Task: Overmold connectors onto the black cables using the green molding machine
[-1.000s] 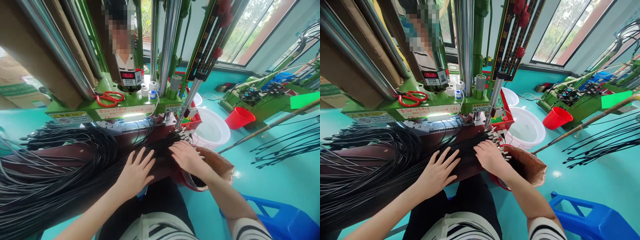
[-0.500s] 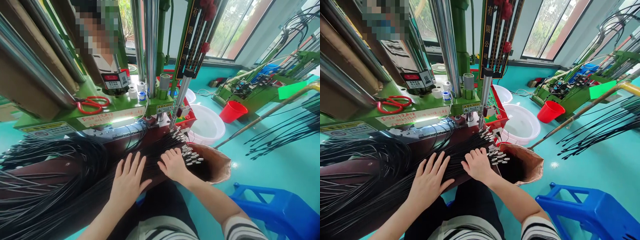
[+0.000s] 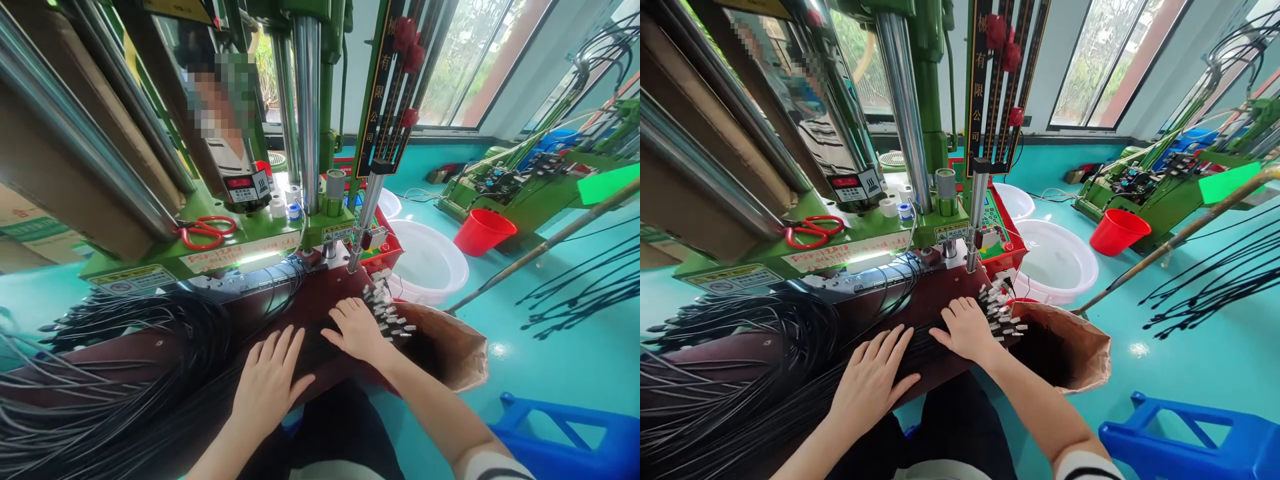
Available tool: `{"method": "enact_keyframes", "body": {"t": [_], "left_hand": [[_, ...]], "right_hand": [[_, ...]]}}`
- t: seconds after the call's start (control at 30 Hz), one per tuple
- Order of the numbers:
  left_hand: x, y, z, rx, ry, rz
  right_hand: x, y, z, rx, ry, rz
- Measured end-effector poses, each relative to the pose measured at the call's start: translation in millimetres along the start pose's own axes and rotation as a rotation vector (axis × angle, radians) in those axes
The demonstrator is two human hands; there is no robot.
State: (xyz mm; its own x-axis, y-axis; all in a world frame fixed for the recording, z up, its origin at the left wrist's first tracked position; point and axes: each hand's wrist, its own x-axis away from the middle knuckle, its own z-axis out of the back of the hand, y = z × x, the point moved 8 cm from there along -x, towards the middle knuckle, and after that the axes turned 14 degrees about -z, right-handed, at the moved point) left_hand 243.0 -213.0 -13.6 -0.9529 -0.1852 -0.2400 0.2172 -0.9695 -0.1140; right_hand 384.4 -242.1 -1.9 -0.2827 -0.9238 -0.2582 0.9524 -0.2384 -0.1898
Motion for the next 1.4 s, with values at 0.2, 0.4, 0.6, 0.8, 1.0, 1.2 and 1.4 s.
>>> {"method": "enact_keyframes", "body": {"t": [0.2, 0.4, 0.6, 0.8, 1.0, 1.2, 1.4], "left_hand": [[-0.2, -6.4, 4.8, 0.115, 0.054, -0.012], [-12.4, -73.6, 21.6, 0.156, 0.067, 0.130], [-32.5, -137.3, 4.3, 0.002, -0.290, 0.194], [-34.8, -154.3, -21.8, 0.042, -0.316, 0.163], [-32.2, -152.3, -19.2, 0.114, -0.283, 0.166], [-32.3, -151.3, -16.0, 0.118, -0.288, 0.165], [-31.5, -149.7, -15.2, 0.129, -0.309, 0.158]], "right_hand": [[5.0, 2.6, 7.0, -0.041, 0.078, -0.028], [2.8, 3.8, 12.7, -0.139, 0.119, -0.028], [3.1, 8.6, 11.0, -0.192, 0.122, -0.065], [2.2, 11.2, 11.3, -0.222, 0.125, -0.086], [-0.2, 12.7, 12.5, -0.229, 0.129, -0.087], [0.5, 13.2, 9.2, -0.195, 0.121, -0.079], [0.2, 12.1, 8.9, -0.167, 0.140, -0.060]]}}
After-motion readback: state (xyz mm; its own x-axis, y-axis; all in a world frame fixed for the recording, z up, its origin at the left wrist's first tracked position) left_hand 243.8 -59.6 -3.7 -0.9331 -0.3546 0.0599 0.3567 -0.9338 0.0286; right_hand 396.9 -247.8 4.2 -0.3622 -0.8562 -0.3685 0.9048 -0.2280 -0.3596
